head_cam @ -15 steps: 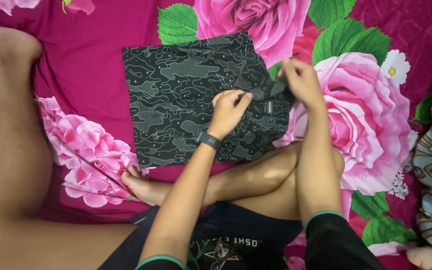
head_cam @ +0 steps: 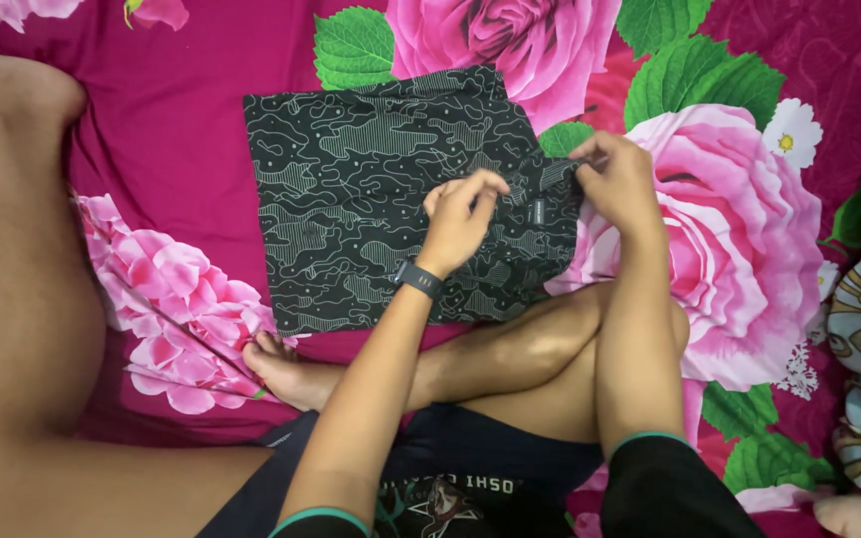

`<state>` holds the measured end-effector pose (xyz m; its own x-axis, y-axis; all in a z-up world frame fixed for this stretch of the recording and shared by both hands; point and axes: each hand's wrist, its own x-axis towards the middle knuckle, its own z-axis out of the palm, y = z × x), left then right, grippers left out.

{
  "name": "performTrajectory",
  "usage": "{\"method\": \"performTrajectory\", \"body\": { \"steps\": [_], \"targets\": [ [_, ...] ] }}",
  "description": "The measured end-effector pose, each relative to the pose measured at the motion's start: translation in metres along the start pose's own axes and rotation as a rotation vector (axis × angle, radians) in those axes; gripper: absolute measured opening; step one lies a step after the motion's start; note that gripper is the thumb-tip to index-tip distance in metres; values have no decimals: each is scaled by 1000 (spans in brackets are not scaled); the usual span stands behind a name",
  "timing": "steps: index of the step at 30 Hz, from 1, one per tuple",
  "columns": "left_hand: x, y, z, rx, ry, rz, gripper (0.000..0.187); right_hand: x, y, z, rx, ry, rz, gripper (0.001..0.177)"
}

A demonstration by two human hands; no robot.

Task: The recorder is folding several shirts while sitting on a bed with a floral patterned sheet.

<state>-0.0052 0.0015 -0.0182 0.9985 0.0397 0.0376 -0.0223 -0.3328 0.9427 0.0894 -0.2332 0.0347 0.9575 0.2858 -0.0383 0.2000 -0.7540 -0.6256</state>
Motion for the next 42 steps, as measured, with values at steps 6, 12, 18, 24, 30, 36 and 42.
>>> {"method": "performTrajectory", "body": {
  "steps": [6, 12, 18, 24, 30, 36, 42],
  "targets": [
    [-1, -1, 9, 56, 52, 57, 16, 4, 16, 2, 438, -90, 51, 29],
    [16, 52, 4, 332, 15, -42, 33, 7, 21, -1, 382, -316, 165, 15],
    [26, 51, 18, 157, -7, 32, 17, 7, 18, -2, 431, -266, 219, 28],
    [33, 35, 32, 154, 75, 93, 28, 18, 22, 18, 225, -80, 162, 52],
    [41, 25, 39, 301, -123, -71, 23, 25, 18, 28, 69, 47, 260, 69],
    [40, 39, 29, 147, 41, 140, 14, 27, 5, 26, 151, 86, 80, 66],
    [44, 19, 30, 24, -95, -91, 18, 31, 12, 31, 121, 57, 216, 68]
  ]
}}
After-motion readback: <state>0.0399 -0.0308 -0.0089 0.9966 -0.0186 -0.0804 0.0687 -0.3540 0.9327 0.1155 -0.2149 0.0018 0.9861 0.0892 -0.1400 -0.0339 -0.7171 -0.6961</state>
